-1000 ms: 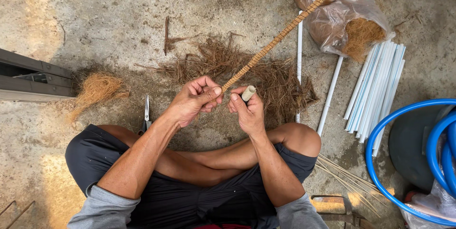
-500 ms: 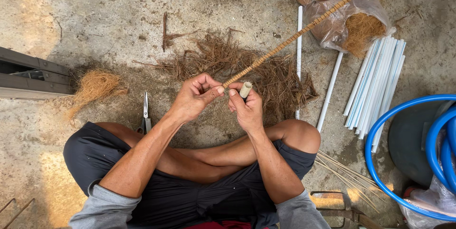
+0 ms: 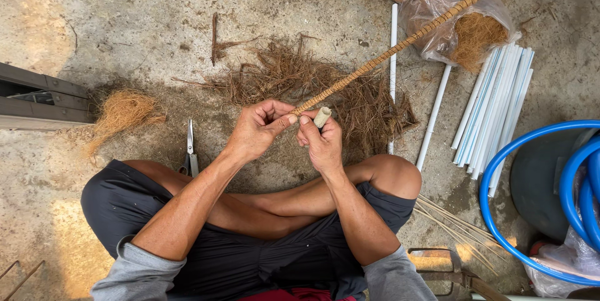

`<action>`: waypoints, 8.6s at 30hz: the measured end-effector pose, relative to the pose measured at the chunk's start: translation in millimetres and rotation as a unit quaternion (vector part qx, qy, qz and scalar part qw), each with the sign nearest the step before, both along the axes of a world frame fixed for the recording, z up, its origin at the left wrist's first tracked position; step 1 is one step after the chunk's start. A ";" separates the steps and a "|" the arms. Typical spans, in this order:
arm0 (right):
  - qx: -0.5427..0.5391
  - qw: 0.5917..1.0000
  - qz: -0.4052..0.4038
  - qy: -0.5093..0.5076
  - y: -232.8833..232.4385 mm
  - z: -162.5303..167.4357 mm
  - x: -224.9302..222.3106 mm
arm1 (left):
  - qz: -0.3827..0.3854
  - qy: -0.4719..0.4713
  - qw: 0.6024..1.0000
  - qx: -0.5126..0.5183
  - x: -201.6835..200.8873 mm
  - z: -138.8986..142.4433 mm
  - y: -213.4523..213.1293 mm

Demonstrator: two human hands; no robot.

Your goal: The person sits on the floor and weaves coconut coir fibers around a cylindrical core to form a broom handle. They repeatedly wrap and tighten the fibers by hand, gradually extending the woven section along the length of the handle.

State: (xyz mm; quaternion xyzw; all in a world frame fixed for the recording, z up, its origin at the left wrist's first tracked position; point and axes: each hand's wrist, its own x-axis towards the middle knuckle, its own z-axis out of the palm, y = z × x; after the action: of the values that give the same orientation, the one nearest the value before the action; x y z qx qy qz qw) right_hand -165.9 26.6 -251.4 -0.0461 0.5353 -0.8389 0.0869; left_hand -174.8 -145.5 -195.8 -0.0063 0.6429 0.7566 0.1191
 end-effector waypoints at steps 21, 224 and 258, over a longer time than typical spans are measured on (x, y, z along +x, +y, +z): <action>-0.075 0.997 -0.035 -0.006 -1.8 -2.4 2.7 | 0.039 0.089 0.993 -0.072 11.5 -10.2 8.9; -0.041 0.994 -0.069 -0.074 4.4 -2.9 -2.5 | 0.000 -0.009 1.000 0.027 12.8 -14.4 10.6; -0.068 0.996 -0.021 -0.050 16.0 1.9 -4.9 | -0.118 -0.158 0.975 0.107 6.3 -9.6 -6.1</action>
State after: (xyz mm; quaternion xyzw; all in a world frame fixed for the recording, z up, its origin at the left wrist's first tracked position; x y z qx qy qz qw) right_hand -170.8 42.6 -249.5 0.0014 0.4730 -0.8762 0.0924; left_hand -168.4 -151.5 -205.4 -0.0376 0.5276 0.7910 0.3074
